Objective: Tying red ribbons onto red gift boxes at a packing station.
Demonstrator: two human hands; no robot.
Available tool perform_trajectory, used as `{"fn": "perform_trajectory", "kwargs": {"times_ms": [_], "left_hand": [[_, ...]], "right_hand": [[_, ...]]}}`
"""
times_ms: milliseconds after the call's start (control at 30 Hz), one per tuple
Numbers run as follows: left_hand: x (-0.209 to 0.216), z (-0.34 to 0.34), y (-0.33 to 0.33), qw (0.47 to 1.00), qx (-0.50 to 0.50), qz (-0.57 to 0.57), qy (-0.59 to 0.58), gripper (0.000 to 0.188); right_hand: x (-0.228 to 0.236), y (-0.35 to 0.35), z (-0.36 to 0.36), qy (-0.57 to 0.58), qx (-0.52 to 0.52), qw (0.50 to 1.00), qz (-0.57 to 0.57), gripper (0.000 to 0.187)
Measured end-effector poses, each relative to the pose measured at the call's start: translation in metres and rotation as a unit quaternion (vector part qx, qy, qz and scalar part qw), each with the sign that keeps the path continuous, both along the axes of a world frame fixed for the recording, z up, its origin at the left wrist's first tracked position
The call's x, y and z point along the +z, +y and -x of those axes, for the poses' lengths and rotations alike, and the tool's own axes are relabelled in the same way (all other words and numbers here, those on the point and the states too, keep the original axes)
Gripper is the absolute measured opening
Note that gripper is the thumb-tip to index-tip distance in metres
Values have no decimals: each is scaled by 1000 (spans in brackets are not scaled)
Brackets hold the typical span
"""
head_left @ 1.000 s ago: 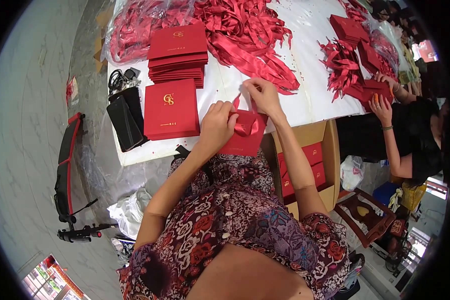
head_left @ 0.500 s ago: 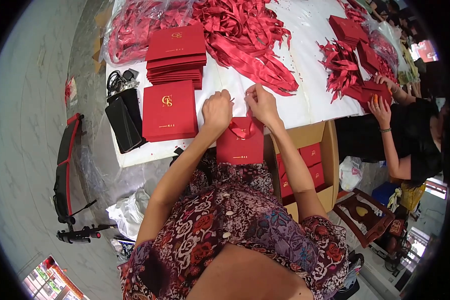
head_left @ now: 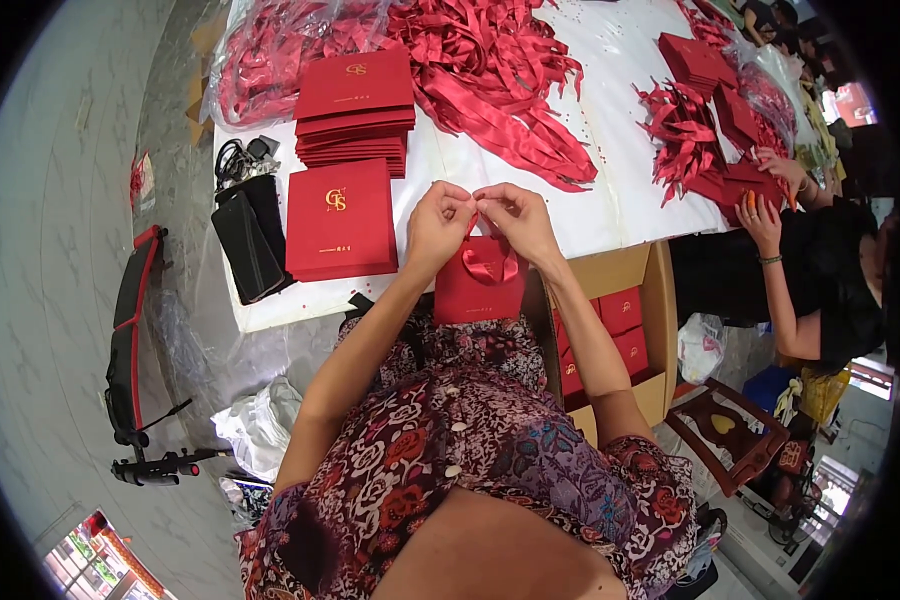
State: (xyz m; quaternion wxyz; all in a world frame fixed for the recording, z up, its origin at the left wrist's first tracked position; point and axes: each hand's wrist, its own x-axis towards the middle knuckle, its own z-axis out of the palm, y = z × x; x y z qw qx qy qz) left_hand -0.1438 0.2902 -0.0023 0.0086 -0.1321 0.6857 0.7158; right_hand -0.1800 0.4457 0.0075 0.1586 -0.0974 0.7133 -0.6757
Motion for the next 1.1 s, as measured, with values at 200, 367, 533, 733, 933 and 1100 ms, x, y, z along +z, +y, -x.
{"fn": "perform_trajectory", "kwargs": {"times_ms": [200,367,533,733,933,1100], "left_hand": [[-2,-6,-9,995,-58,-73,29,16],[23,-41,-5,999,-31,-15,-4,28],[43,-64,-20,966,-135,-221,-9,49],[32,-82,-4,997,-56,-16,50,42],[52,-91,2,982,-66,108,141,22],[61,-89,-10,974,-76,160,141,31]], "right_hand": [[-7,1,2,-53,54,993,93,14],[20,30,12,-57,-94,988,108,14],[17,34,25,-125,-155,951,238,14],[6,1,42,-165,-153,936,270,15],[-1,10,72,-109,-160,964,184,15],[11,29,60,-54,-134,985,98,15]]}}
